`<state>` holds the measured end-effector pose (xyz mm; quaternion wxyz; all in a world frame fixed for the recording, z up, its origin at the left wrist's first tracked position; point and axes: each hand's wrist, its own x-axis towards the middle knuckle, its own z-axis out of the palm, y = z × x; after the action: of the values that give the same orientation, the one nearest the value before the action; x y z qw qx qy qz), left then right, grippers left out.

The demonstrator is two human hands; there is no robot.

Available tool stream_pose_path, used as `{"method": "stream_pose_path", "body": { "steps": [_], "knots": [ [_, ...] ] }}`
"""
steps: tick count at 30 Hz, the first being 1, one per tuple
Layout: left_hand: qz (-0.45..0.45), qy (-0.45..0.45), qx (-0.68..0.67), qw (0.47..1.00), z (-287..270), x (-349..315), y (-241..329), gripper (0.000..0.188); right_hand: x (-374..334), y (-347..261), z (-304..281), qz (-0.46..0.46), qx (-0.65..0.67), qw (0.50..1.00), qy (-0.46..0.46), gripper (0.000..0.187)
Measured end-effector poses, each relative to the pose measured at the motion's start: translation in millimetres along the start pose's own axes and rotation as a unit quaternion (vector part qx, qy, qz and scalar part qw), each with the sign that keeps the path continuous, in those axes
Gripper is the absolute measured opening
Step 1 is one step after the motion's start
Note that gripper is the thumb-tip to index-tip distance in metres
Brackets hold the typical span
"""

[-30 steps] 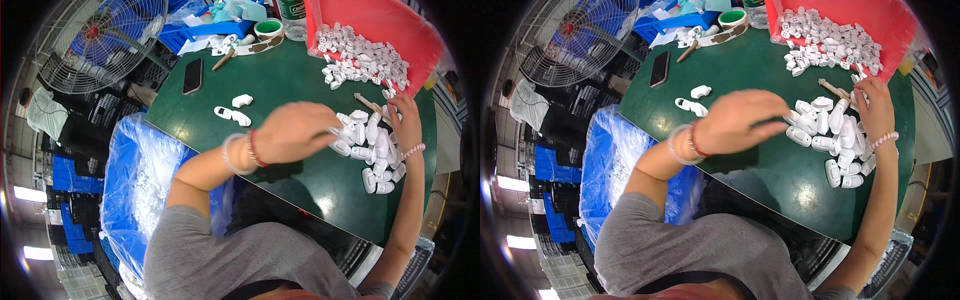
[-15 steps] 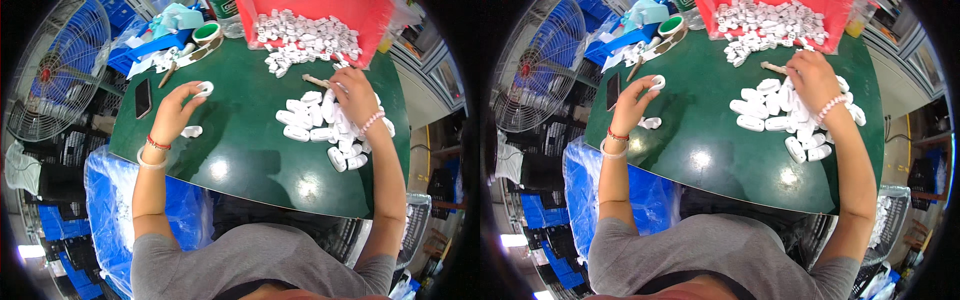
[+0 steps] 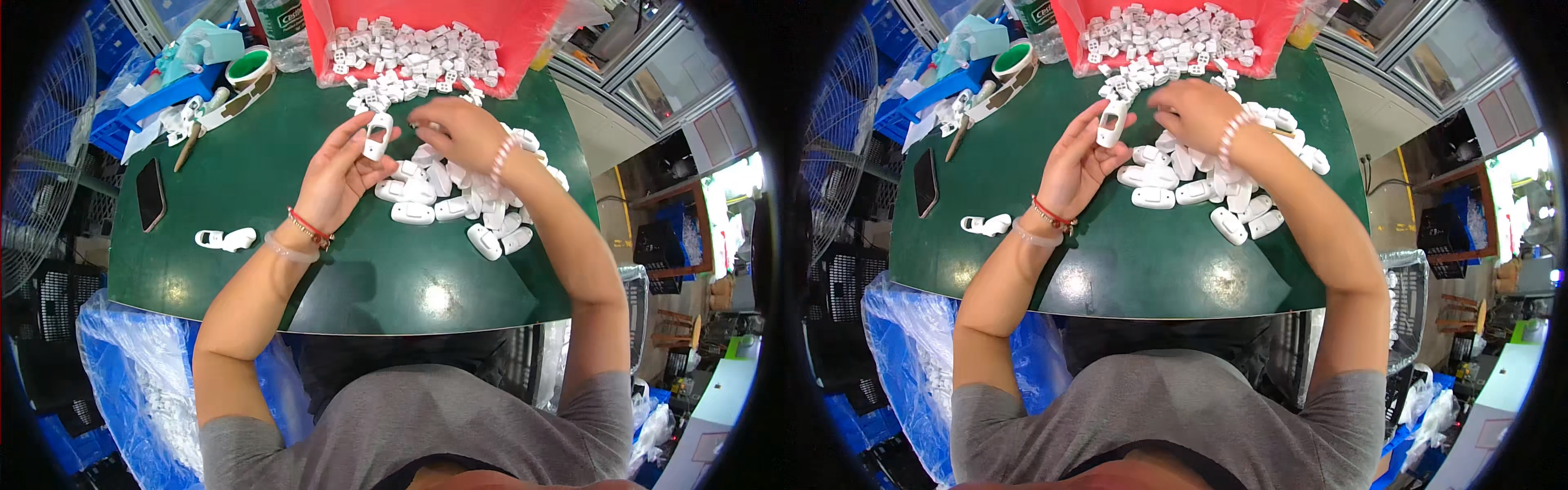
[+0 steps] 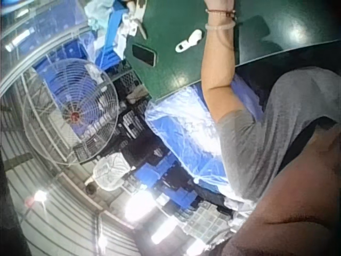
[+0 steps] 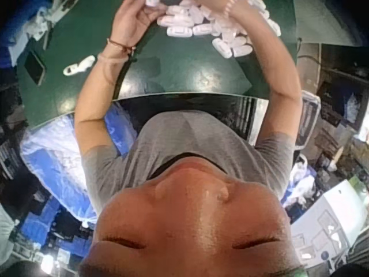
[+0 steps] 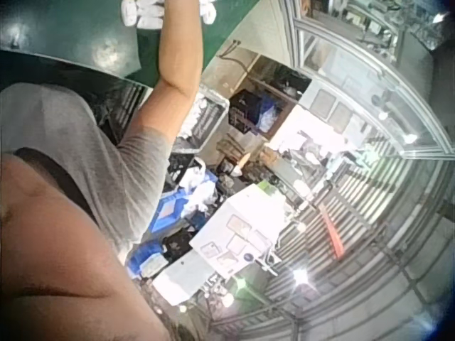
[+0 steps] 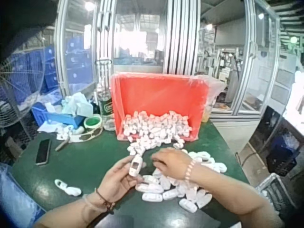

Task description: The person assembles small white plastic housing components by hand at a workbench.

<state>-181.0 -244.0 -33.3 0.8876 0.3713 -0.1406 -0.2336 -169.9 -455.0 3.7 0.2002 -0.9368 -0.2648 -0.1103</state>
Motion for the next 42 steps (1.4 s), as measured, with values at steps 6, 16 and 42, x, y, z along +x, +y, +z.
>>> {"method": "stream_pose_path", "body": {
  "steps": [6,16,42],
  "knots": [
    [0.001,0.004,-0.038,0.999,-12,8,2,0.037,65,12,39,0.037,-0.043,0.989,-0.138,0.026],
    [0.056,0.03,0.214,0.975,-7,-1,-3,0.039,66,4,86,0.034,-0.01,0.998,-0.048,0.027],
    [0.184,0.118,0.458,0.861,18,-21,-10,0.038,-162,-68,30,-0.008,-0.098,0.896,0.433,0.017]
  ]
}}
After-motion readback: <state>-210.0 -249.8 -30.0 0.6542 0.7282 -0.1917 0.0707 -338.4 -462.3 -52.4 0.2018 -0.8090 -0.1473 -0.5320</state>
